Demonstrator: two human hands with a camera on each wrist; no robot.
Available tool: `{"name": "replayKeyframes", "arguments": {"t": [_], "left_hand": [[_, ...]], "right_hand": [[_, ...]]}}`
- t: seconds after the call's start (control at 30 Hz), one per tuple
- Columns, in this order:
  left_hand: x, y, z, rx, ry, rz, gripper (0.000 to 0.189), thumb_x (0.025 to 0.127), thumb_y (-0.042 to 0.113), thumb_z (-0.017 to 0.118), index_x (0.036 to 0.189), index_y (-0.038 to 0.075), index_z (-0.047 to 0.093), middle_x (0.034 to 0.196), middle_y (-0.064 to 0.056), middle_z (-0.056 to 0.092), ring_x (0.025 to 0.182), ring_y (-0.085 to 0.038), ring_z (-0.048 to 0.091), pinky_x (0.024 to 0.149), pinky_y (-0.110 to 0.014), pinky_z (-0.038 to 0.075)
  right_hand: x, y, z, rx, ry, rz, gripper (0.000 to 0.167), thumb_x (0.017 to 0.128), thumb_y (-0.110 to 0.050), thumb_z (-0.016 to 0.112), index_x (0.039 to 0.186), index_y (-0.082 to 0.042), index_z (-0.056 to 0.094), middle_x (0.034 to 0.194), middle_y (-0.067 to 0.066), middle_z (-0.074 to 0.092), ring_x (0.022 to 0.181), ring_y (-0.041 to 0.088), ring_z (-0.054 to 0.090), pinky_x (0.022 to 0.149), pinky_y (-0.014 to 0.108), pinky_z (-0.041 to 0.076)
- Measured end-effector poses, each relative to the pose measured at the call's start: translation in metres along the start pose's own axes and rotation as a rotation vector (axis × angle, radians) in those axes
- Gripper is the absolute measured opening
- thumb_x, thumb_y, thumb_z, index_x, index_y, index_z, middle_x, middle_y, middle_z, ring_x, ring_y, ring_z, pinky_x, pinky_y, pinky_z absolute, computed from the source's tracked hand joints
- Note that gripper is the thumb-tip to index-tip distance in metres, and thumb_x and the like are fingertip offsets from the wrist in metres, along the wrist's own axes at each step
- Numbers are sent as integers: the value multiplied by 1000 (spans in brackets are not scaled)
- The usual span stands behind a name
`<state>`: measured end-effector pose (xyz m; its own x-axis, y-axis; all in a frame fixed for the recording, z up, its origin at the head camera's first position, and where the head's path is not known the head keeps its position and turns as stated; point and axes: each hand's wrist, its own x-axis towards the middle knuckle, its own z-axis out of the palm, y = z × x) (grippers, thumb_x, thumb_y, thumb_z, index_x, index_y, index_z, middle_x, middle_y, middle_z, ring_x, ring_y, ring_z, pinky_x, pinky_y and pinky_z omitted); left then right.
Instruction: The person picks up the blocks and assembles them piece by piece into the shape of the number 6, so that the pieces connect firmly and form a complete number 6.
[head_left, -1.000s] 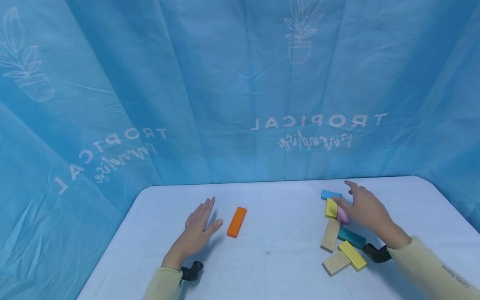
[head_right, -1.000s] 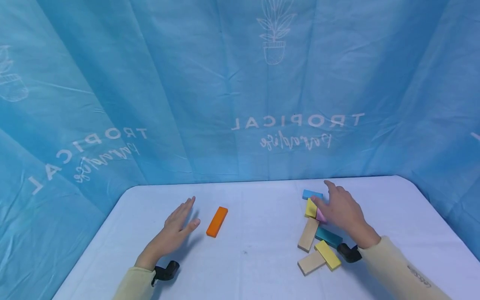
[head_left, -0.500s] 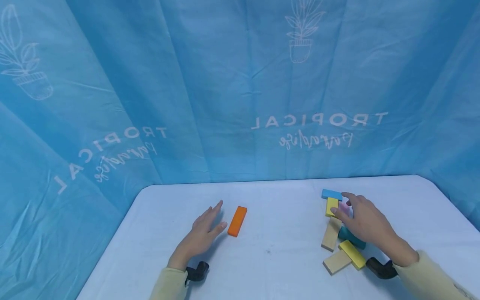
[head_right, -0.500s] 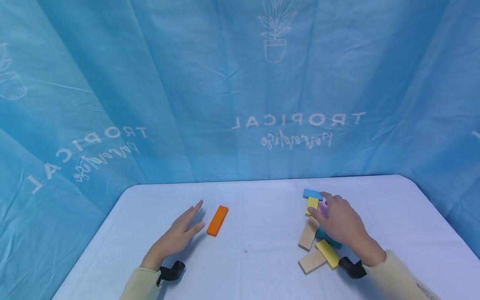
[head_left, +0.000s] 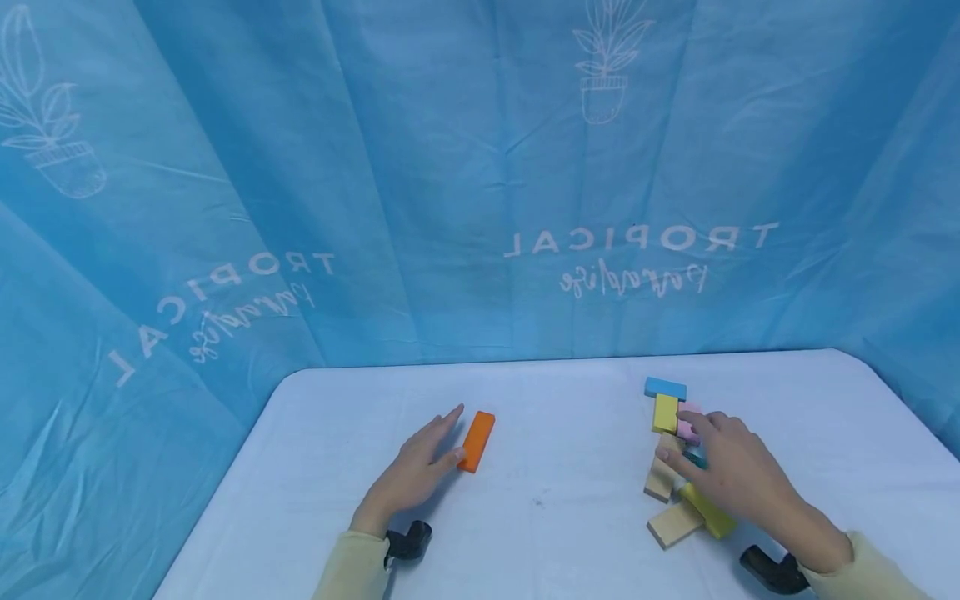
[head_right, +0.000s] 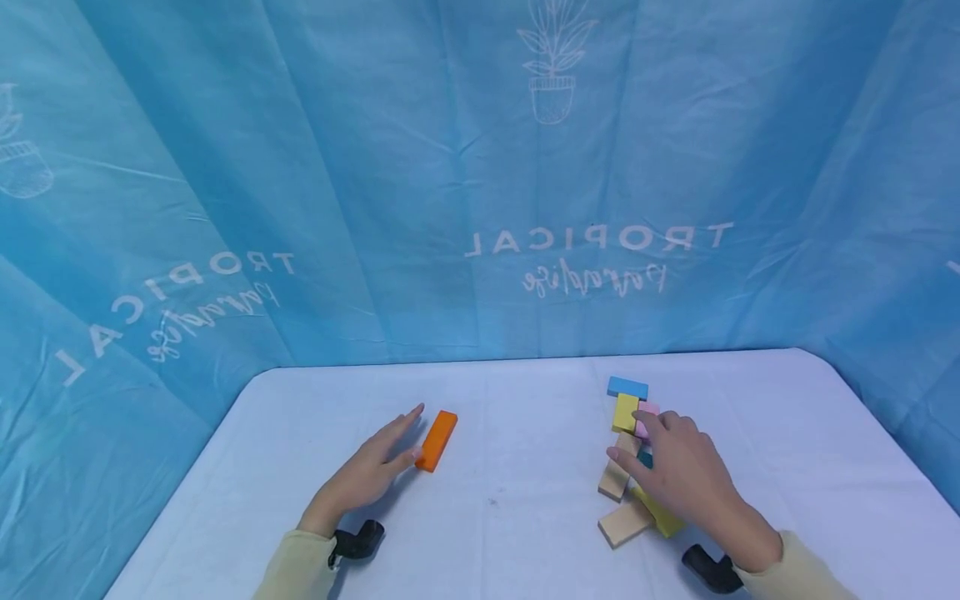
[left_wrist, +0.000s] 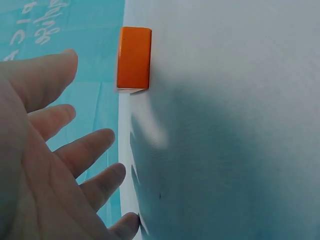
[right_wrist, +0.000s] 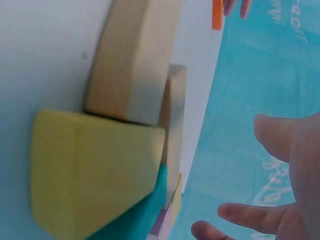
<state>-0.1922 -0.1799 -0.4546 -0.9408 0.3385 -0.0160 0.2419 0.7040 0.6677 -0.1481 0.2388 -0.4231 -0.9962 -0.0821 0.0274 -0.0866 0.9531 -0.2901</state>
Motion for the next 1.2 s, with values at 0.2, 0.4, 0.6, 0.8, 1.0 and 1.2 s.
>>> {"name": "replayKeyframes", "arguments": {"t": [0.2,0.4,0.6,0.8,1.0,1.2], "left_hand": [[1,-1,2,22,-16,-5,57,104,33,56,157,22,38,159,-12,38,150,-39,22,118,-66,12],[2,-5,5,26,-31,1,58,104,33,55,158,21,36,159,-9,38,151,-38,21,118,-66,5],[2,-3,6,27,-45,8,57,105,32,53,158,19,36,160,-9,37,152,-38,18,118,-65,1],[1,-1,6,49,-41,3,55,106,33,51,157,18,38,161,-10,35,152,-38,15,118,-65,0],[1,-1,8,68,-49,11,53,106,33,50,156,16,40,161,-11,34,152,-39,15,118,-65,0],[0,-2,10,98,-48,0,52,106,32,50,154,15,43,161,-11,34,152,-38,16,118,-66,2]], "right_hand": [[-6,-1,6,-37,-18,-22,83,84,-66,69,130,3,61,115,28,61,98,41,58,80,62,49],[-10,-3,10,-46,-61,-28,90,78,-74,67,130,-1,62,112,24,62,97,37,57,76,61,47],[-13,-3,16,-73,-29,-46,94,74,-76,69,129,0,63,111,21,61,97,36,56,73,57,45],[-9,-2,19,-92,-30,-32,101,72,-78,69,131,3,60,110,22,60,96,37,56,74,59,44],[-7,-2,20,-110,-45,-7,104,72,-80,68,129,7,60,109,25,60,96,39,55,74,61,44],[-6,-3,21,-88,-66,-12,105,72,-81,66,129,8,60,112,27,60,101,42,55,74,61,43]]}}
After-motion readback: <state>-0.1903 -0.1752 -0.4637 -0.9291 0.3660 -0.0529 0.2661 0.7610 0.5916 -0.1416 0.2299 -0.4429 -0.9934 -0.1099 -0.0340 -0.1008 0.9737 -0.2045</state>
